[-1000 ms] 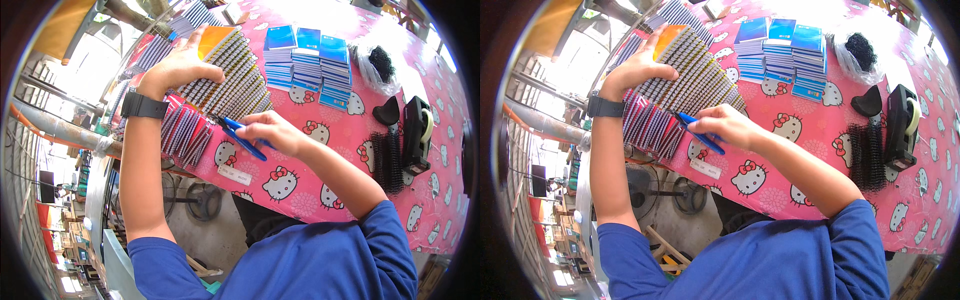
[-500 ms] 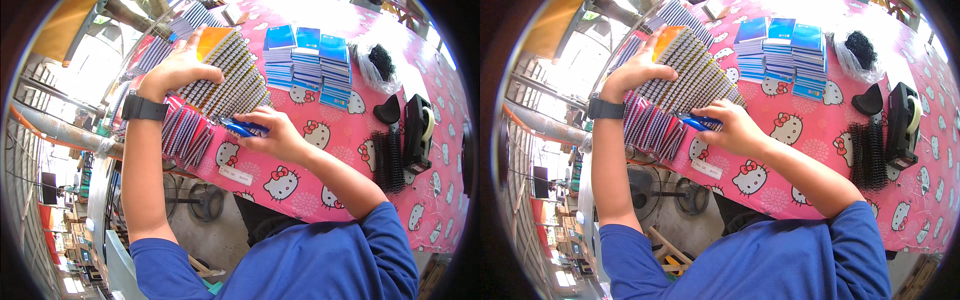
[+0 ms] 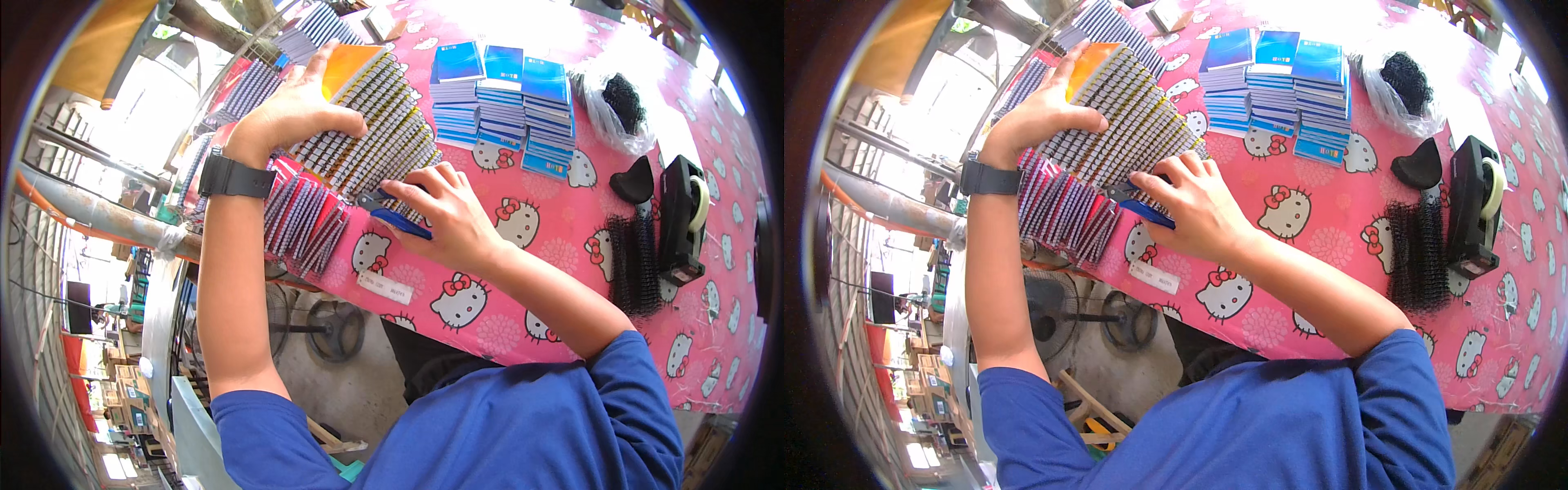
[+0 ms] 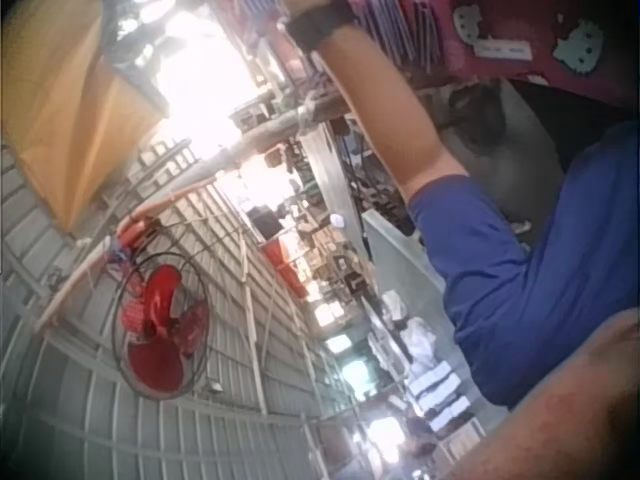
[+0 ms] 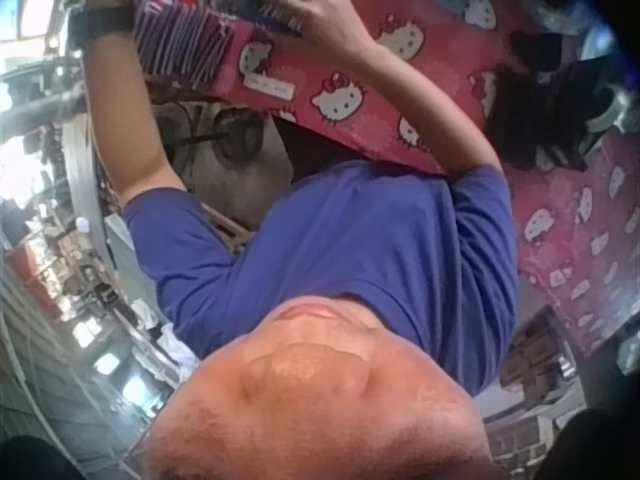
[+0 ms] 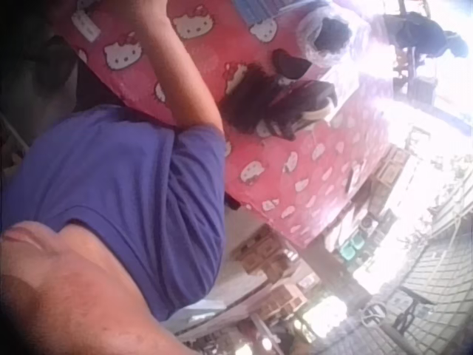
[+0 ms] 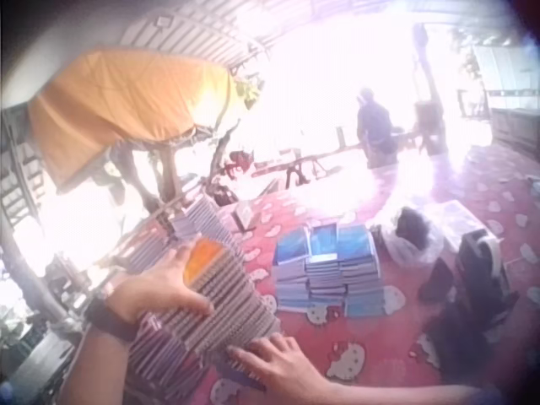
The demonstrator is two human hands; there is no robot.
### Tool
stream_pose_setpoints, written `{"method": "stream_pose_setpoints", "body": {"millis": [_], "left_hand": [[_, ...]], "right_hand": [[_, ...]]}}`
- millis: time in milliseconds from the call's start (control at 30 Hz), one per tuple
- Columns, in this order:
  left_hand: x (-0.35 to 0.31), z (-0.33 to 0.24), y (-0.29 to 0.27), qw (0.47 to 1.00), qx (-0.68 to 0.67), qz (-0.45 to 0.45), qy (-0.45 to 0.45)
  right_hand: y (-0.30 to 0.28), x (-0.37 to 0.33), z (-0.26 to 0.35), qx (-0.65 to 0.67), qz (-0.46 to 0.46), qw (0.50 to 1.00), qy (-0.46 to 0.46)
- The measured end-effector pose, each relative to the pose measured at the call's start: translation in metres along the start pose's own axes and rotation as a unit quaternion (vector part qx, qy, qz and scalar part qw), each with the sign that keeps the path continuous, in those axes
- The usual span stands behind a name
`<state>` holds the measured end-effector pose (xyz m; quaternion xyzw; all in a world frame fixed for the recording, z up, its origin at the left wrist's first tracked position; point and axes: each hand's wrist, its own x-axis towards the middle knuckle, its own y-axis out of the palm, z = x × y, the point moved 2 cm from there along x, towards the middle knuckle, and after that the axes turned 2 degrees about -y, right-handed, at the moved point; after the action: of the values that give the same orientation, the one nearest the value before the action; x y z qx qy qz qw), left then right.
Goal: The person uses a pair of cutters to trim the plastic spiral binding on several stacks of yellow notebooks on a pink table.
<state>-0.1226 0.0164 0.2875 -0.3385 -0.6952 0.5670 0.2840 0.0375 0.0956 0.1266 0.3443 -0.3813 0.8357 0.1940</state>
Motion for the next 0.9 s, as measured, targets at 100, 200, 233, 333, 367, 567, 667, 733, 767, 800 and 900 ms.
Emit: {"method": "stream_pose_setpoints", "body": {"millis": [100,200,233,333,367,567,667,733,767,800,900], "left_hand": [[0.000,0.003,-0.001,1.000,0.002,-0.002,0.002],[0.002,0.003,0.000,1.000,-0.004,-0.003,0.008],[0.002,0.001,0.000,1.000,-0.008,-0.001,0.009],[0.000,0.003,0.001,1.000,-0.011,0.002,0.005],[0.000,0.005,0.000,1.000,-0.009,0.003,-0.001],[0.001,0.002,-0.001,1.000,-0.004,0.000,0.007],[0.002,0.004,-0.001,1.000,-0.008,0.001,0.007],[0.002,0.003,-0.001,1.000,-0.009,0.001,0.008],[0.003,0.002,0.000,1.000,-0.010,0.001,0.009],[0.002,0.003,0.000,1.000,-0.010,0.002,0.008],[0.001,0.004,0.000,1.000,-0.007,-0.005,0.013]], "right_hand": [[0.003,0.000,0.004,-0.060,-0.013,0.998,-0.029],[0.004,0.002,-0.006,0.034,0.011,0.999,0.001],[0.009,0.001,-0.017,0.360,0.121,0.904,0.197],[0.014,-0.001,-0.010,0.596,0.179,0.702,0.346],[0.011,0.001,-0.003,0.516,0.174,0.778,0.314],[0.008,-0.007,-0.002,-0.022,-0.010,1.000,-0.002],[0.008,-0.007,-0.003,-0.068,-0.021,0.997,-0.033],[0.007,-0.008,-0.004,-0.069,-0.032,0.995,-0.057],[0.006,-0.008,-0.003,-0.069,-0.032,0.996,-0.056],[0.005,-0.007,-0.003,0.177,0.045,0.976,0.120],[0.017,-0.008,-0.011,0.640,0.193,0.647,0.367]]}}
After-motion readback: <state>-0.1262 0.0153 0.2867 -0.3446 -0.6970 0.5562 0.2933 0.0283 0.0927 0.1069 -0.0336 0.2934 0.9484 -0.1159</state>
